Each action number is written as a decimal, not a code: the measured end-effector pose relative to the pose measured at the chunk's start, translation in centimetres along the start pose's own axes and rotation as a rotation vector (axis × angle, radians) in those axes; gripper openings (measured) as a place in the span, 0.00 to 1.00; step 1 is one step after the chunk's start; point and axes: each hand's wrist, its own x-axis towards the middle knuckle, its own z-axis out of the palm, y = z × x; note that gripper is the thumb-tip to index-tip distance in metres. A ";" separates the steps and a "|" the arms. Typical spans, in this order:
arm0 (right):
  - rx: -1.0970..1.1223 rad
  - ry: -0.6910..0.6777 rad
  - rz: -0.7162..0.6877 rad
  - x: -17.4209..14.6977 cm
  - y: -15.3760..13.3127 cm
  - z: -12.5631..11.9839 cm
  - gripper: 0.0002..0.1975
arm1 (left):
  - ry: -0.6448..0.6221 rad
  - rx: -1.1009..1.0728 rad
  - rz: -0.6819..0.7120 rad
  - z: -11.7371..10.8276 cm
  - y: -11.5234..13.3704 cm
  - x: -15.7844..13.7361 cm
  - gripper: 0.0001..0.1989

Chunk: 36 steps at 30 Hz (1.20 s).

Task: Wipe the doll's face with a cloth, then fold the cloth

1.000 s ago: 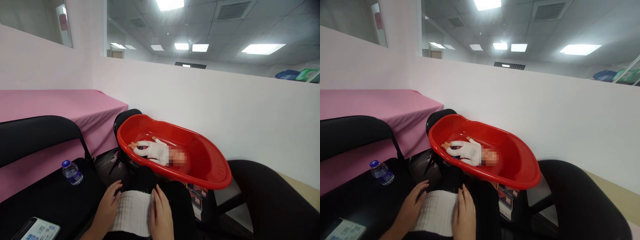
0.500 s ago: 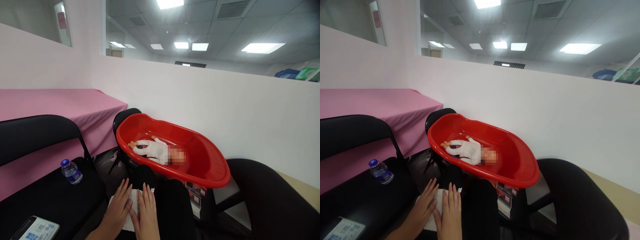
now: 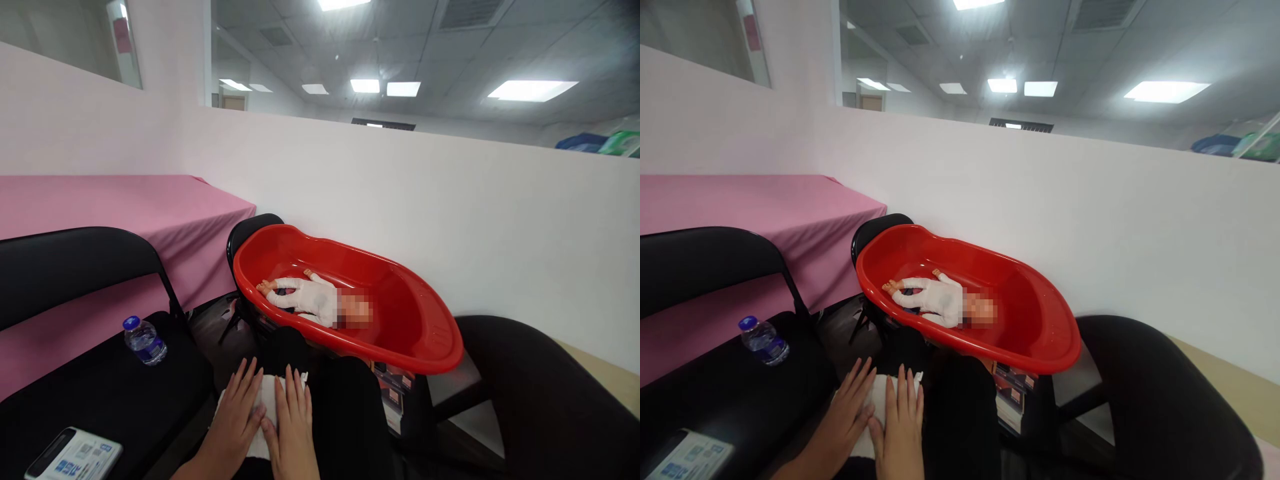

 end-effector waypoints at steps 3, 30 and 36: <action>0.008 -0.029 0.004 -0.1 0.1 0.1 0.40 | -0.005 0.031 0.007 -0.1 -0.1 -0.1 0.33; -0.033 0.203 0.189 1.2 -4.0 0.3 0.42 | 0.272 0.269 0.285 -5.7 2.4 1.5 0.36; -0.002 0.037 -0.036 0.2 -3.7 1.8 0.46 | 0.174 0.118 0.230 -2.3 1.1 -0.9 0.37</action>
